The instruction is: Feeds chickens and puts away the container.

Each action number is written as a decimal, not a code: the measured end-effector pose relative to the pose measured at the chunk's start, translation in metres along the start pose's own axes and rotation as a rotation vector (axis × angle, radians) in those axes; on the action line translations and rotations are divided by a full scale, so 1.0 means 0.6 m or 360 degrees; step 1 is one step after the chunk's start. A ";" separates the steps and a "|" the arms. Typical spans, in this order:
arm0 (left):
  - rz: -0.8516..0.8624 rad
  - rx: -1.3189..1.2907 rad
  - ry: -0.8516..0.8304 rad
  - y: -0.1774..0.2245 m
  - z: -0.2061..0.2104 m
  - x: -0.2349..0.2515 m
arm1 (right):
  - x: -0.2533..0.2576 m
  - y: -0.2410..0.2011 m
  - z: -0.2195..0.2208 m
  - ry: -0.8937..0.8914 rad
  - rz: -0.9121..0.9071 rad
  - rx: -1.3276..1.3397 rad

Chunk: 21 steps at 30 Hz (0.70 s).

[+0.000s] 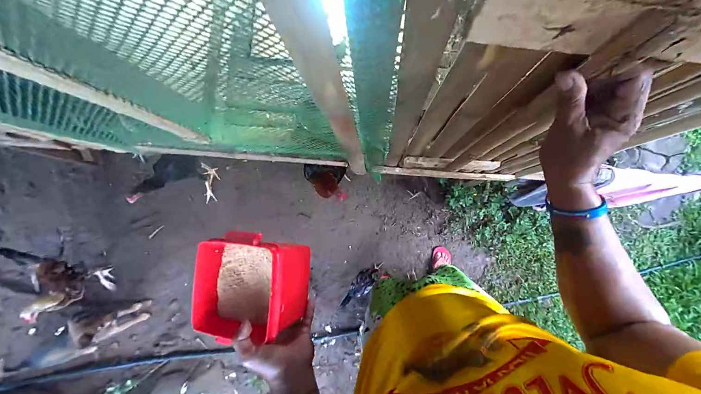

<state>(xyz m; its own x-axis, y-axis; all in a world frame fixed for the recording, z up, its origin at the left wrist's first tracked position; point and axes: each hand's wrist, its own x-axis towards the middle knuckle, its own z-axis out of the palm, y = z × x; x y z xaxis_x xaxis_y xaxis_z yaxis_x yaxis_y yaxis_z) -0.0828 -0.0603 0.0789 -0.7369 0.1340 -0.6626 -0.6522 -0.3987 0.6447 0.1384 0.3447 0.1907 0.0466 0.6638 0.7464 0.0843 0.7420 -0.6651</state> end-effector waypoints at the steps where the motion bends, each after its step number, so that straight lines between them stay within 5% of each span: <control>1: 0.0012 -0.0016 0.0008 0.000 -0.004 -0.006 | -0.011 0.005 0.000 -0.0040 0.0028 -0.0040; 5: 0.0074 -0.0094 -0.0020 -0.004 -0.018 -0.023 | -0.100 0.071 -0.040 -0.0460 0.0392 -0.0413; 17: 0.0357 -0.0009 0.0447 -0.016 -0.054 -0.125 | -0.111 0.076 -0.120 -0.0832 0.0532 -0.0014; 21: 0.0407 0.0052 0.0295 -0.036 -0.033 -0.144 | -0.140 0.100 -0.158 -0.1154 0.0671 -0.0037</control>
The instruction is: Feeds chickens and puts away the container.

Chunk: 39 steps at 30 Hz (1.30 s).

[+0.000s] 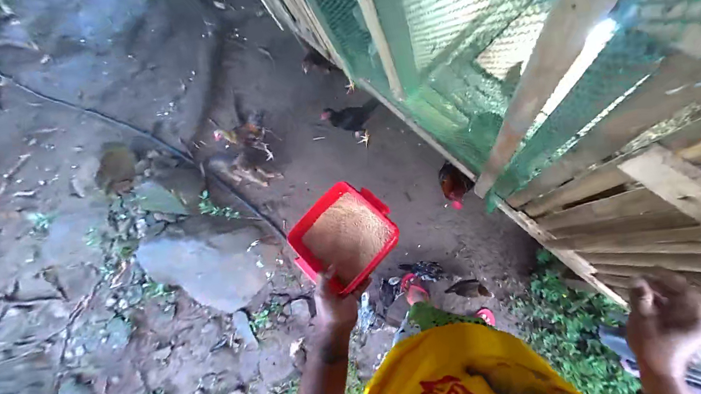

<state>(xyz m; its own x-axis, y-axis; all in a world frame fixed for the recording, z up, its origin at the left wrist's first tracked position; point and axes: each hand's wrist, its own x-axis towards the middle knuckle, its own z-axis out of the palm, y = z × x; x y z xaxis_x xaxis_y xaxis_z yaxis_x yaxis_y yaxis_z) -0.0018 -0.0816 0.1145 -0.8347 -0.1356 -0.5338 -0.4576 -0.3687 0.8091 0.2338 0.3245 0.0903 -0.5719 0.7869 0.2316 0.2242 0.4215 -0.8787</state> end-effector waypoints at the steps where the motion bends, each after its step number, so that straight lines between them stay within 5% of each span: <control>1: 0.0027 -0.0005 -0.0050 -0.002 0.007 -0.007 | -0.001 0.001 0.006 -0.0077 -0.0033 0.0013; 7: 0.0110 0.0009 -0.0335 -0.018 0.059 -0.053 | 0.010 -0.039 0.030 -0.0356 -0.0362 0.0088; 15: 0.0374 0.0169 -0.0443 -0.047 0.078 -0.076 | -0.018 -0.027 -0.002 -0.0391 -0.0301 0.0138; 22: 0.0359 0.0307 -0.0610 0.000 0.096 -0.135 | -0.051 -0.022 -0.016 -0.0425 -0.0250 0.0178; 31: 0.0411 0.0212 -0.1072 0.010 0.164 -0.177 | -0.031 -0.130 0.010 -0.0587 -0.0262 0.0624; 39: 0.0152 0.0436 -0.1470 -0.013 0.218 -0.226 | -0.039 -0.208 -0.035 -0.0502 -0.0218 0.0928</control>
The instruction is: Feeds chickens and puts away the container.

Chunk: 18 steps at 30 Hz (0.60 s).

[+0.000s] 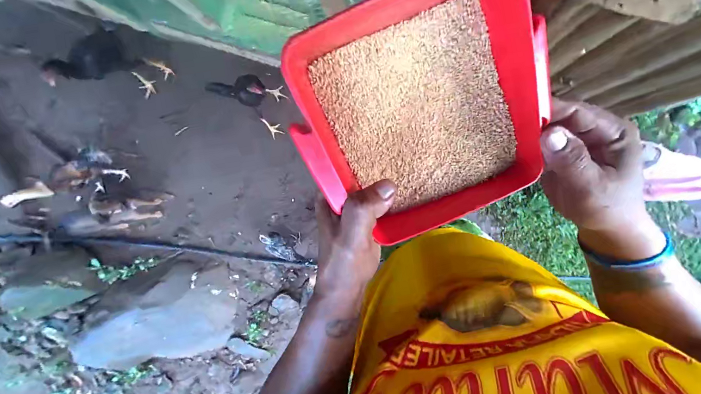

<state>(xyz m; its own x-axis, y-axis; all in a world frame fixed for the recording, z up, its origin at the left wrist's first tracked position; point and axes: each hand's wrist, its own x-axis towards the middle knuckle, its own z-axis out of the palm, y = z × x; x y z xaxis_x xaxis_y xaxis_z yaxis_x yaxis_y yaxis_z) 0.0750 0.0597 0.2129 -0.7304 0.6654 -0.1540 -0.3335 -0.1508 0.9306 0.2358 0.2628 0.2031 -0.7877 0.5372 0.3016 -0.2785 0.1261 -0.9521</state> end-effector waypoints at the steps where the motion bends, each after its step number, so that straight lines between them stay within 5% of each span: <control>1: -0.0029 0.0015 -0.0044 0.001 0.006 0.001 | -0.007 -0.004 -0.006 0.0033 0.0004 0.0010; 10: 0.0012 0.0199 -0.0337 0.020 0.045 0.011 | -0.058 -0.006 -0.028 0.0283 -0.0043 0.0004; 18: 0.0024 0.0365 -0.0333 0.039 0.055 0.003 | -0.077 -0.004 -0.024 0.0354 -0.0027 0.0000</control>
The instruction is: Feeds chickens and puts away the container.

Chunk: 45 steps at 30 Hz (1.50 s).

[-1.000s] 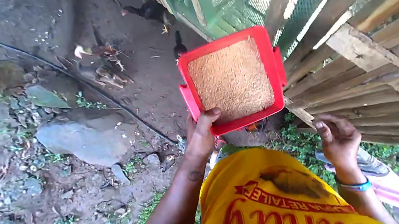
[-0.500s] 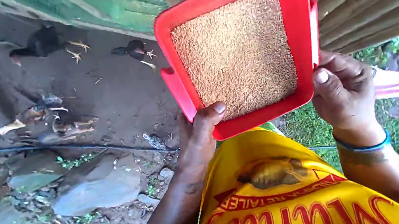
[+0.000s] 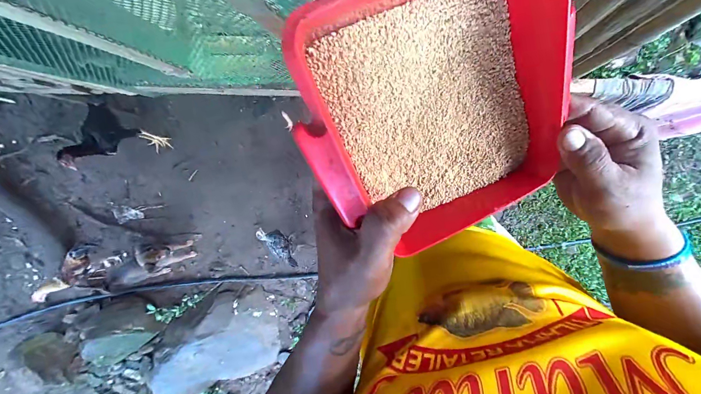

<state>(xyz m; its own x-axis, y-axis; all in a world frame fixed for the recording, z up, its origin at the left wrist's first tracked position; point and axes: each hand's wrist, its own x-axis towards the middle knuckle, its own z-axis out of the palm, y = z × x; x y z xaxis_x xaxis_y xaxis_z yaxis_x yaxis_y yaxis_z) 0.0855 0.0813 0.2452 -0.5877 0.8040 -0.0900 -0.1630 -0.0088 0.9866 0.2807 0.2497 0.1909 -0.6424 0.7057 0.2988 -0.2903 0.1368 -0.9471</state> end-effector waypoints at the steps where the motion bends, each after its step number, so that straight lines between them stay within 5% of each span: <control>1: 0.0013 -0.0007 -0.0008 0.001 -0.001 0.000 | 0.000 -0.001 0.001 -0.0003 -0.0003 -0.0001; 9: -0.0142 -0.0129 0.0108 0.034 -0.015 -0.019 | 0.008 -0.039 0.002 -0.0098 0.0051 0.0134; 15: 0.0096 -0.0422 -0.0231 0.089 -0.027 0.012 | 0.065 -0.146 0.008 -0.0375 -0.0211 0.0323; 20: 0.0282 -0.0529 -0.0909 0.201 -0.007 0.088 | 0.104 -0.240 0.008 -0.0034 -0.0508 0.0346; 25: 0.0376 0.0155 -0.1122 0.299 0.043 0.168 | 0.128 -0.284 -0.032 0.0341 -0.0645 0.0567; 29: 0.0898 0.0854 -0.0920 0.395 0.073 0.217 | 0.122 -0.325 -0.078 0.0452 -0.0810 0.0527; 33: 0.1483 0.1818 -0.0056 0.507 0.058 0.345 | 0.131 -0.350 -0.112 0.0526 -0.0802 0.0398; 36: 0.1312 0.2451 0.0276 0.552 0.042 0.464 | 0.152 -0.353 -0.123 0.0557 -0.0797 0.0372; 39: 0.1085 0.2915 0.0229 0.542 0.031 0.553 | 0.175 -0.349 -0.115 0.0580 -0.0742 0.0375; 42: 0.1237 0.2849 0.0302 0.540 0.021 0.576 | 0.201 -0.337 -0.106 0.0577 -0.0686 0.0418; 45: 0.1530 0.2334 0.0544 0.584 0.028 0.531 | 0.221 -0.323 -0.101 0.0659 -0.0626 0.0464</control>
<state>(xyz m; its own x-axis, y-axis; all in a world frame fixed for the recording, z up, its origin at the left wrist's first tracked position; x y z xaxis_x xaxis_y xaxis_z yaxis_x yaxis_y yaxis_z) -0.1456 0.3442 0.5643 -0.1948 0.6870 0.7000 0.9590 0.2832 -0.0111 0.2945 0.3588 0.4068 -0.1383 0.8592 0.4925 -0.6671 0.2867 -0.6875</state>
